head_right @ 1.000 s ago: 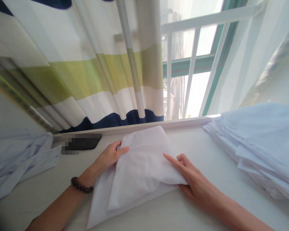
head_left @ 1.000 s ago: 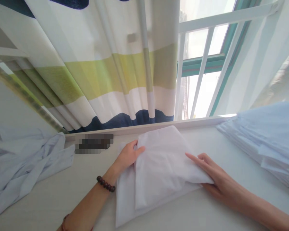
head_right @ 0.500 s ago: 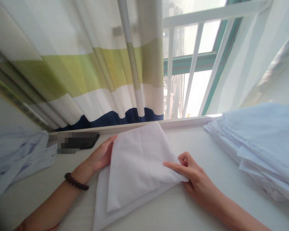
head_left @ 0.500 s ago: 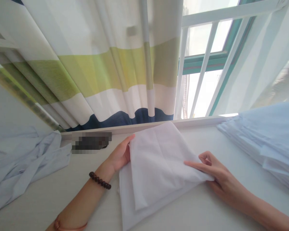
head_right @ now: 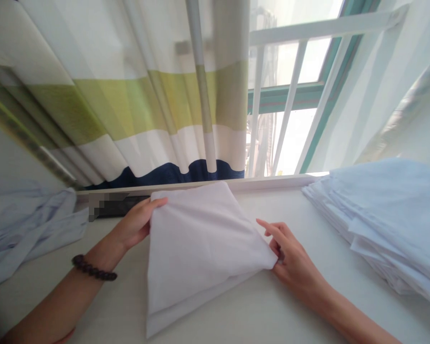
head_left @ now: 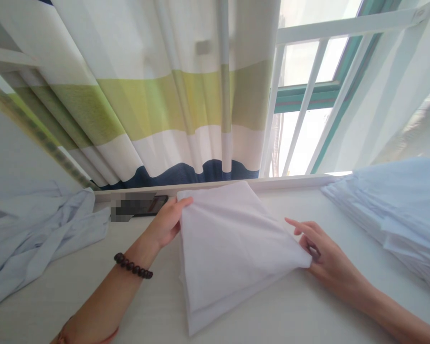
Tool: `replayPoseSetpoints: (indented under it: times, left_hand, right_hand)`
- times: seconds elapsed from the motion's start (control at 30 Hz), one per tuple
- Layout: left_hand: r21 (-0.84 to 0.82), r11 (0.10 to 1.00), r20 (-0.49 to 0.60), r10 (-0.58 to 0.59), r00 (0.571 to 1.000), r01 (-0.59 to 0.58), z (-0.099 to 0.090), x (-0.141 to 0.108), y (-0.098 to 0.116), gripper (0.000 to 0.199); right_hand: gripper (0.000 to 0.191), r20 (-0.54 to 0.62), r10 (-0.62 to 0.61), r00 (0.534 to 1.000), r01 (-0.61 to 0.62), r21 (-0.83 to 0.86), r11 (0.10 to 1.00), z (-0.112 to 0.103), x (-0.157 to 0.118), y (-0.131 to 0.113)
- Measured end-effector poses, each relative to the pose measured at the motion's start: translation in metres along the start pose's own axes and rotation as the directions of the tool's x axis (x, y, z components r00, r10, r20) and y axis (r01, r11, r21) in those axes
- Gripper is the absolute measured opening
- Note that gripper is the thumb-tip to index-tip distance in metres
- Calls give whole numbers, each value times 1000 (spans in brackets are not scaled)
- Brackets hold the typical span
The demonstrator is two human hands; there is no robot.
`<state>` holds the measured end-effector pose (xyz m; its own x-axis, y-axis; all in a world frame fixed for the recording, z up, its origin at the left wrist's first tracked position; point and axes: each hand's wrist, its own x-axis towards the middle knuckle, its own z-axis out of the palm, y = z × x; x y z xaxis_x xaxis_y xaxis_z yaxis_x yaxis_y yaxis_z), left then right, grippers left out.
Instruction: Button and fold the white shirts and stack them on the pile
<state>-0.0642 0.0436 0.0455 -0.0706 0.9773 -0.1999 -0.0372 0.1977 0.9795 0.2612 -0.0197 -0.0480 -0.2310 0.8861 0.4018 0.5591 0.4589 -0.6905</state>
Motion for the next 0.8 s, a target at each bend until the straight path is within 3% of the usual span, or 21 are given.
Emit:
replayPoseSetpoints:
  times: [0.13, 0.27, 0.4, 0.57, 0.7, 0.77, 0.8]
  left_hand:
    - [32, 989, 93, -149, 984, 147, -8, -5, -20, 22]
    - [96, 989, 121, -128, 984, 116, -12, -11, -15, 38]
    - [129, 989, 28, -83, 996, 78, -13, -13, -6, 60]
    - [110, 987, 43, -118, 992, 113, -16, -8, -26, 75]
    - [270, 962, 114, -64, 991, 31, -21, -5, -34, 82]
    - [480, 873, 89, 53, 995, -89, -24, -3, -32, 80]
    - [601, 778, 83, 168, 982, -183, -24, -3, -30, 78]
  right_hand:
    - [72, 66, -16, 998, 29, -192, 981, -3, -3, -4]
    - [81, 98, -57, 994, 85, -310, 947, -5, -3, -3]
    - [81, 114, -60, 992, 98, -368, 924, -6, 0, -2]
    - [75, 115, -34, 993, 77, -396, 915, -5, 3, -5]
    - [71, 112, -39, 993, 77, -364, 928, -7, 3, -6]
    - [72, 101, -63, 993, 95, -348, 933, -9, 2, -8]
    - [71, 81, -103, 991, 126, -356, 926, -10, 1, -9]
